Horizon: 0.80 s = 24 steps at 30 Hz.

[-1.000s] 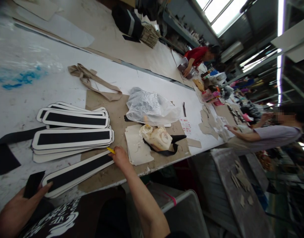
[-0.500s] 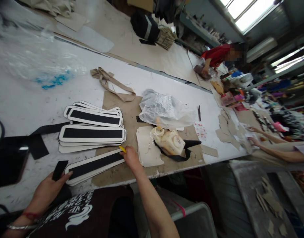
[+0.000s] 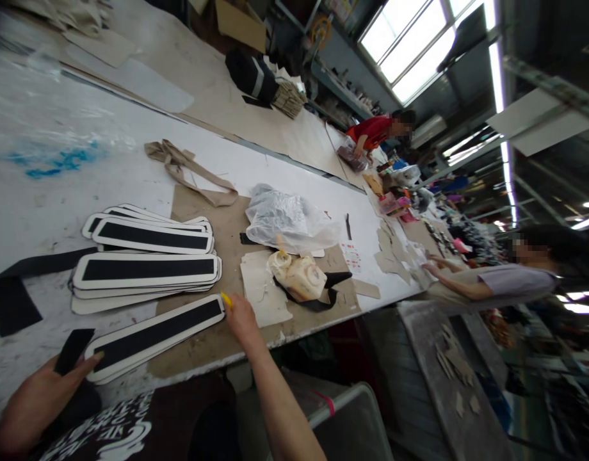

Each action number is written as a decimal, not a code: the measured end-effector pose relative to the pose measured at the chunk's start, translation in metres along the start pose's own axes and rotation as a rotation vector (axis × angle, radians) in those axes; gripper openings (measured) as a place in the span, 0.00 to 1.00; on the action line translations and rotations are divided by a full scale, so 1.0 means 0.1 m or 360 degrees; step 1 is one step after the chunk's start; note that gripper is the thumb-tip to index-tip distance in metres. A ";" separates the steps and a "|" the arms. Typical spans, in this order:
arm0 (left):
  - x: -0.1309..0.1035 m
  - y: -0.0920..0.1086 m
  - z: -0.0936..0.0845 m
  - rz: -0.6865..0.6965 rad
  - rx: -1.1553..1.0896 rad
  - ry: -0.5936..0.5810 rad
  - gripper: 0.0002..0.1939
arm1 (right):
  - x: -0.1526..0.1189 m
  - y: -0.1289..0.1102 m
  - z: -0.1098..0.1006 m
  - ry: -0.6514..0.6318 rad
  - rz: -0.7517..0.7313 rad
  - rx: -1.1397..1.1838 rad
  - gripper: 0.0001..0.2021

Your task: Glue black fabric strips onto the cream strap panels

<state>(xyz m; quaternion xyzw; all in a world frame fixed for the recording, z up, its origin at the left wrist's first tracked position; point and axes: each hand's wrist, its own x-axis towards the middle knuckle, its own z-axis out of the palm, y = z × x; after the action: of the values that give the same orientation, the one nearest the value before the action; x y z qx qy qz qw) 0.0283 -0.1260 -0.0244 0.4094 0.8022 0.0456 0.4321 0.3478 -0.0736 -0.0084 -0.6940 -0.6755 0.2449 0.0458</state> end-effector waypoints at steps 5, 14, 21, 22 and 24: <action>-0.01 0.03 0.00 -0.0048 0.0081 -0.0055 0.24 | -0.06 -0.04 0.14 -0.0003 0.0045 -0.0050 0.10; -0.11 0.04 -0.02 -0.0032 0.0021 0.0049 0.20 | -0.01 -0.12 0.03 0.0063 0.0231 0.0420 0.10; -0.33 0.10 -0.25 -0.0129 -0.0638 0.0060 0.23 | -0.08 -0.13 -0.13 -0.0181 0.0258 0.1088 0.14; -0.37 0.12 -0.30 -0.0194 -0.0856 -0.0009 0.25 | -0.09 -0.13 -0.17 -0.0256 0.0297 0.1249 0.15; -0.45 0.16 -0.40 -0.0283 -0.1244 -0.0244 0.30 | -0.12 -0.15 -0.24 -0.0363 0.0382 0.1499 0.17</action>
<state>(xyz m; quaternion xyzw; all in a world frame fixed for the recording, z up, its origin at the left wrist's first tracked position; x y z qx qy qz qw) 0.0223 -0.1356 0.0372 0.1456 0.7222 0.2790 0.6160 0.3443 -0.0773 0.0223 -0.6395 -0.4076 0.6013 0.2517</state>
